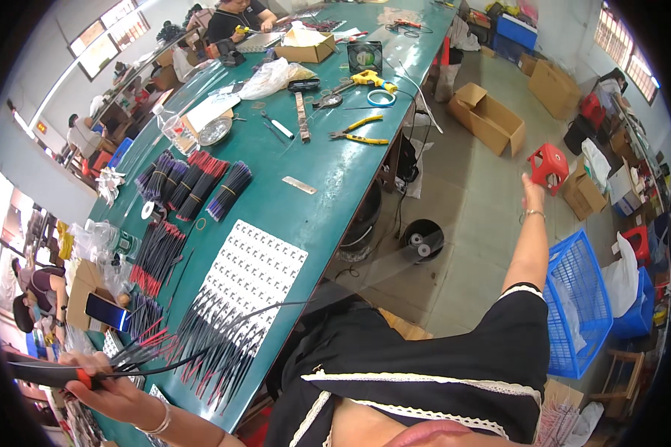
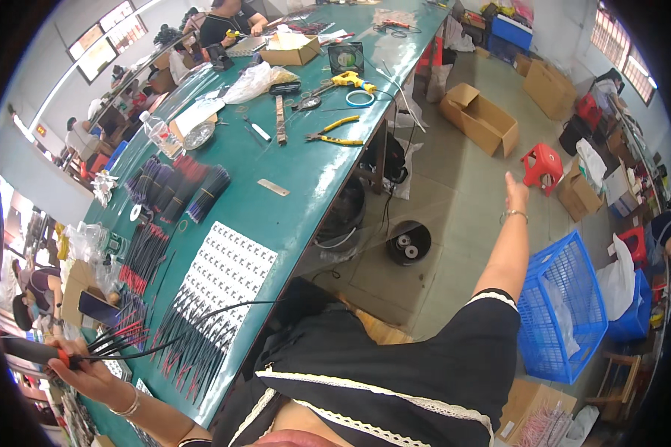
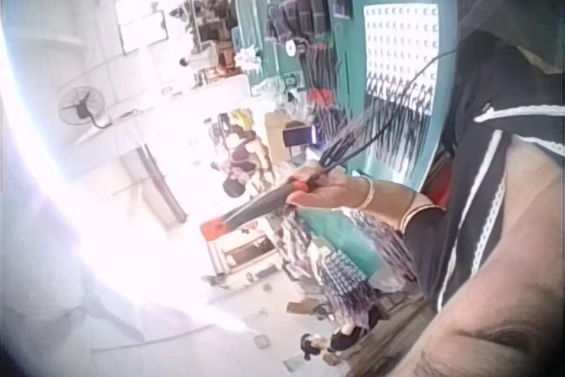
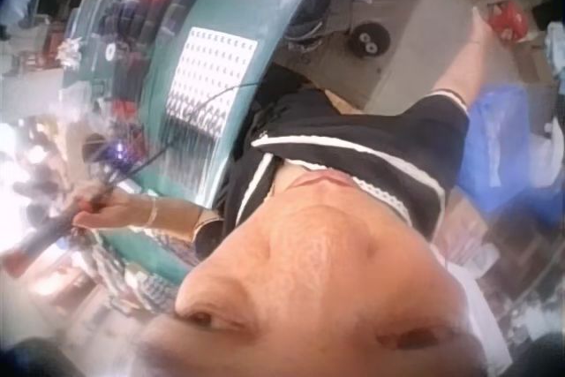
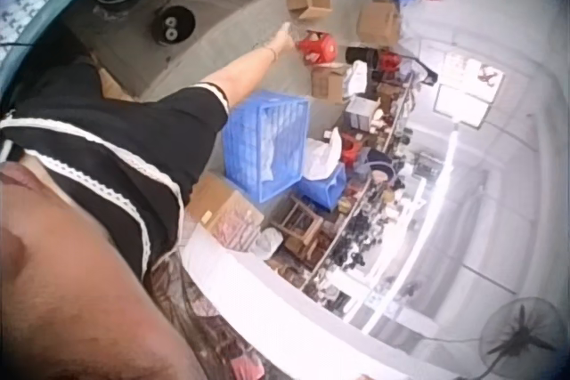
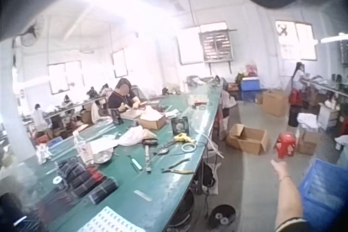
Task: The person aligns wires onto a circuit board panel and solders them using a soldering gun, occasionally pulling solder wire from a spool.
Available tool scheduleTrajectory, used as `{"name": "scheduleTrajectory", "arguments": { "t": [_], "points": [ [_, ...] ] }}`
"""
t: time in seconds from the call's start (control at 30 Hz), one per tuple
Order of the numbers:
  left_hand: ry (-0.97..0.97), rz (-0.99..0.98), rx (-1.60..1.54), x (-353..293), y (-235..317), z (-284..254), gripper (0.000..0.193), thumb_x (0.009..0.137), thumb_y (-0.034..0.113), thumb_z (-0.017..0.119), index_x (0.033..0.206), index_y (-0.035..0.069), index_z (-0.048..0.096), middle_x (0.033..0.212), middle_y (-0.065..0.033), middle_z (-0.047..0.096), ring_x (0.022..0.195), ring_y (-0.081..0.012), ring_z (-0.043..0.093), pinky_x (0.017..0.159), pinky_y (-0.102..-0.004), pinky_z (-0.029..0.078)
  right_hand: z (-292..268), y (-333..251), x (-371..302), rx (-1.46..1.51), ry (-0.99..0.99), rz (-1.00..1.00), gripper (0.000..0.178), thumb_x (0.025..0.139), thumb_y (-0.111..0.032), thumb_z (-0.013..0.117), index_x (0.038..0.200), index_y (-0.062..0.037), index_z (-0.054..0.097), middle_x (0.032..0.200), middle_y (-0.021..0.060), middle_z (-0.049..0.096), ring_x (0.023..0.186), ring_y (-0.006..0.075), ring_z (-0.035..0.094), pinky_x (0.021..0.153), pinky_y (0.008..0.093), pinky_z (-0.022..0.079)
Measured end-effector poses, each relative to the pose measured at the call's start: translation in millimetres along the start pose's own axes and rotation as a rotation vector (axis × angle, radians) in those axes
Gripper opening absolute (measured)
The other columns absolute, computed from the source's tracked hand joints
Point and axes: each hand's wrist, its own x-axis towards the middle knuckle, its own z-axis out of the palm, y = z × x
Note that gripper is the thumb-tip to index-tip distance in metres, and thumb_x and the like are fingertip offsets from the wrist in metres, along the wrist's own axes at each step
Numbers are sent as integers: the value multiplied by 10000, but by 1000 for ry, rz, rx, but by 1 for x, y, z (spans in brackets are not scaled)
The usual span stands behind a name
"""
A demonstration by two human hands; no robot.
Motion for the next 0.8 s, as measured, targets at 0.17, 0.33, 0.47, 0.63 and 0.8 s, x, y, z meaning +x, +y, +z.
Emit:
{"name": "scheduleTrajectory", "arguments": {
  "t": [0.17,0.33,0.47,0.63,0.8],
  "points": [
    [38,-74,19,3,10,-44,398,868,298,539,1059,-25,404,737,-22,410,530,-40,296,479,-177,213,-8,42,35,631,-226,402,648,791,-570,488,1041,27,491,794,143,549,647,259,564,525,397,490],
    [100,-173,189,-9,8,-43,314,873,273,539,1013,5,453,742,-26,448,553,-27,369,460,-140,269,-69,-112,75,983,-220,33,317,868,-268,368,914,29,468,736,134,528,613,242,551,528,373,508],
    [65,-303,173,-12,-34,-22,240,877,264,532,960,43,487,715,-7,457,537,-3,367,429,-115,271,-220,-274,85,1026,-47,-474,417,886,-284,351,999,90,495,871,189,588,754,294,598,692,410,519],
    [-53,-346,293,-24,-22,1,254,869,300,535,921,54,497,684,5,460,530,2,372,441,-101,274,-266,-266,27,723,-10,-656,366,890,-285,368,1018,24,515,736,136,571,647,251,585,568,370,511],
    [-52,-368,412,-14,-40,8,256,865,310,535,885,56,512,679,11,468,526,-11,376,444,-129,259,-332,-200,25,357,30,-432,347,892,-287,374,1018,1,522,712,120,561,619,234,576,534,355,500]
  ]
}}
